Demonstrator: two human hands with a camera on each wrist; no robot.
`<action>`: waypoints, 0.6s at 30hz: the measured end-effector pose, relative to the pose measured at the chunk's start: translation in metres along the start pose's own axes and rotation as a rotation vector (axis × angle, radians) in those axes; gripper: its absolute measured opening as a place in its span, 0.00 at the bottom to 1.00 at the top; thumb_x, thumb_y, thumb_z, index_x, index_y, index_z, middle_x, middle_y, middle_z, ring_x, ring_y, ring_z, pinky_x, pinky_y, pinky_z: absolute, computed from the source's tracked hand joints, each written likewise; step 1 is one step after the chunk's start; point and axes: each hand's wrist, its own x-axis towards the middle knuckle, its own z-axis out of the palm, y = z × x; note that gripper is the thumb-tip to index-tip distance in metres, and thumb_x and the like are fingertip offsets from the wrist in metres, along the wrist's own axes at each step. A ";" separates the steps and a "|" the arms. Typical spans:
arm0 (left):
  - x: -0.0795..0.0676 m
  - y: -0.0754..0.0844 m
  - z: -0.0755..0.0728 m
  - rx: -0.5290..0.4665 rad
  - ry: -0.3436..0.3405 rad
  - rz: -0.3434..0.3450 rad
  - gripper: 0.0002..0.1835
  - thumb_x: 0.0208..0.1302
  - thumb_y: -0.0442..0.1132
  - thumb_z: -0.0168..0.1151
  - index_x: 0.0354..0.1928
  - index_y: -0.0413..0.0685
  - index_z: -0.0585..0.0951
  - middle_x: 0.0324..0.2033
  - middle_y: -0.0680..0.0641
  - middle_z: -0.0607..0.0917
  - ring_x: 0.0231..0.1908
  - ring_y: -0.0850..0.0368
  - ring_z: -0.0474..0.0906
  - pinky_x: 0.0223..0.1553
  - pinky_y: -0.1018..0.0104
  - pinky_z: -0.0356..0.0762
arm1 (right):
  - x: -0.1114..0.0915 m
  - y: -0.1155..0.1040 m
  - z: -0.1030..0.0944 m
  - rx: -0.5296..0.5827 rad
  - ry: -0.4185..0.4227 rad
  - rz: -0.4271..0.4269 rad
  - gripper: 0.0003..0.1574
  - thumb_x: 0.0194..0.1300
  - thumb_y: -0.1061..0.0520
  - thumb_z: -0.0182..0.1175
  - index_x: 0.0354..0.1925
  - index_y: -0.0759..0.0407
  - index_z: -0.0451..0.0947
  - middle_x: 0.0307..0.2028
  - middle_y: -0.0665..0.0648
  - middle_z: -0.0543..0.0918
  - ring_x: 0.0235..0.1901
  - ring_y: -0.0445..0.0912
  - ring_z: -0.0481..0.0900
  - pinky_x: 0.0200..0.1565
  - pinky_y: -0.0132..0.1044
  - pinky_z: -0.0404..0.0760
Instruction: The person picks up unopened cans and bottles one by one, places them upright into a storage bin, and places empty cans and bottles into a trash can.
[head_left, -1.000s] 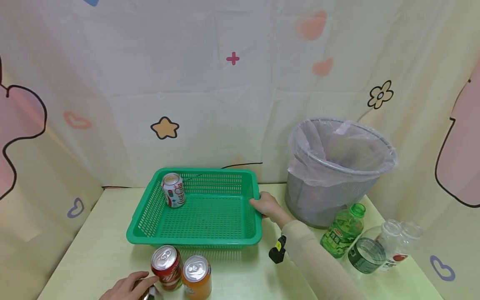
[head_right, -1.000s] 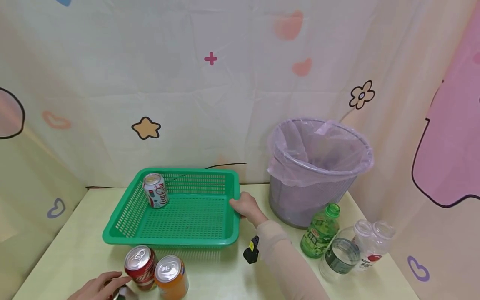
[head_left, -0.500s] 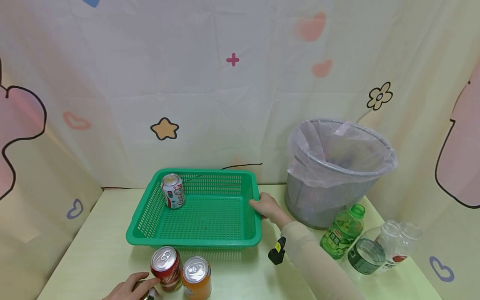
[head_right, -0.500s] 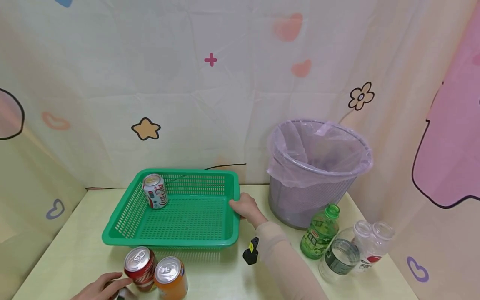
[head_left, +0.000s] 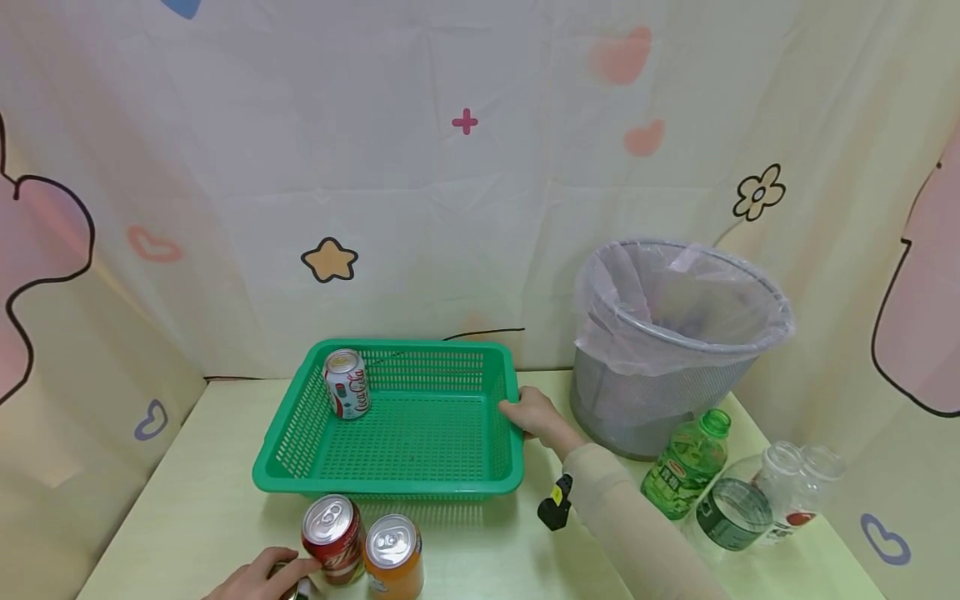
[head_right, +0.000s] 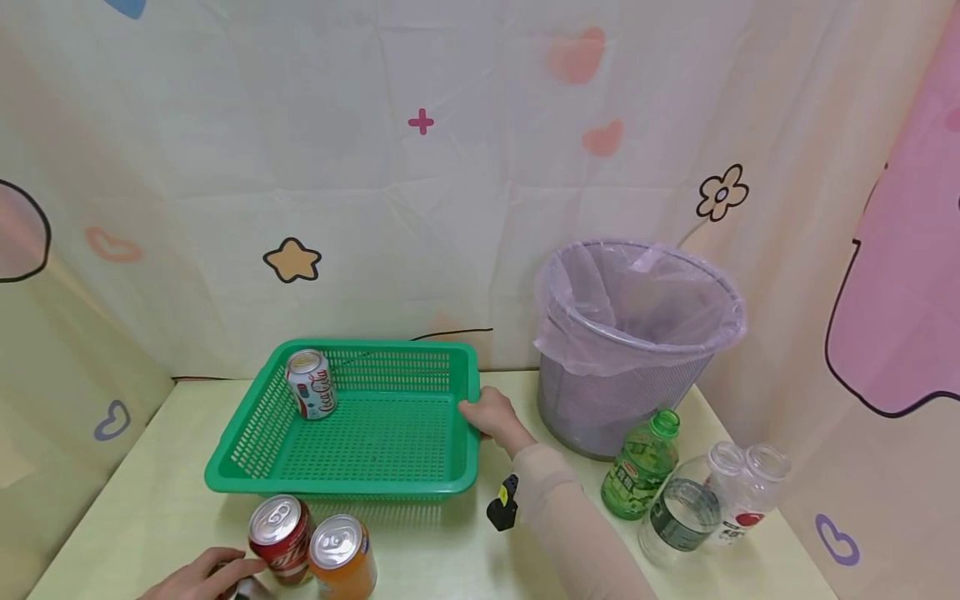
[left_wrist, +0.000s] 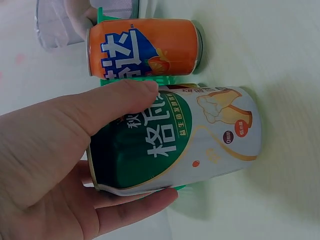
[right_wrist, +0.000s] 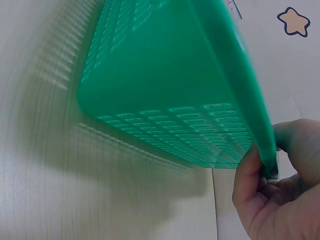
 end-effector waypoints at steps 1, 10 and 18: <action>0.000 0.000 0.000 0.007 0.001 0.008 0.30 0.49 0.62 0.64 0.52 0.55 0.74 0.44 0.47 0.74 0.34 0.56 0.73 0.31 0.65 0.77 | 0.000 0.000 0.000 -0.002 0.001 0.000 0.19 0.64 0.55 0.50 0.46 0.69 0.69 0.34 0.61 0.79 0.27 0.46 0.81 0.30 0.40 0.82; -0.001 0.001 -0.003 0.022 -0.007 0.049 0.30 0.50 0.63 0.62 0.51 0.52 0.75 0.39 0.51 0.72 0.28 0.65 0.68 0.27 0.73 0.71 | 0.001 0.002 0.000 -0.027 0.010 0.001 0.18 0.63 0.55 0.50 0.45 0.68 0.70 0.34 0.61 0.78 0.29 0.47 0.80 0.30 0.41 0.82; 0.000 0.003 -0.005 0.031 -0.036 -0.001 0.32 0.49 0.66 0.61 0.50 0.54 0.75 0.37 0.51 0.71 0.29 0.59 0.69 0.27 0.70 0.72 | 0.001 0.002 0.000 -0.022 0.006 0.011 0.18 0.64 0.55 0.50 0.45 0.68 0.70 0.34 0.60 0.78 0.28 0.46 0.80 0.31 0.41 0.82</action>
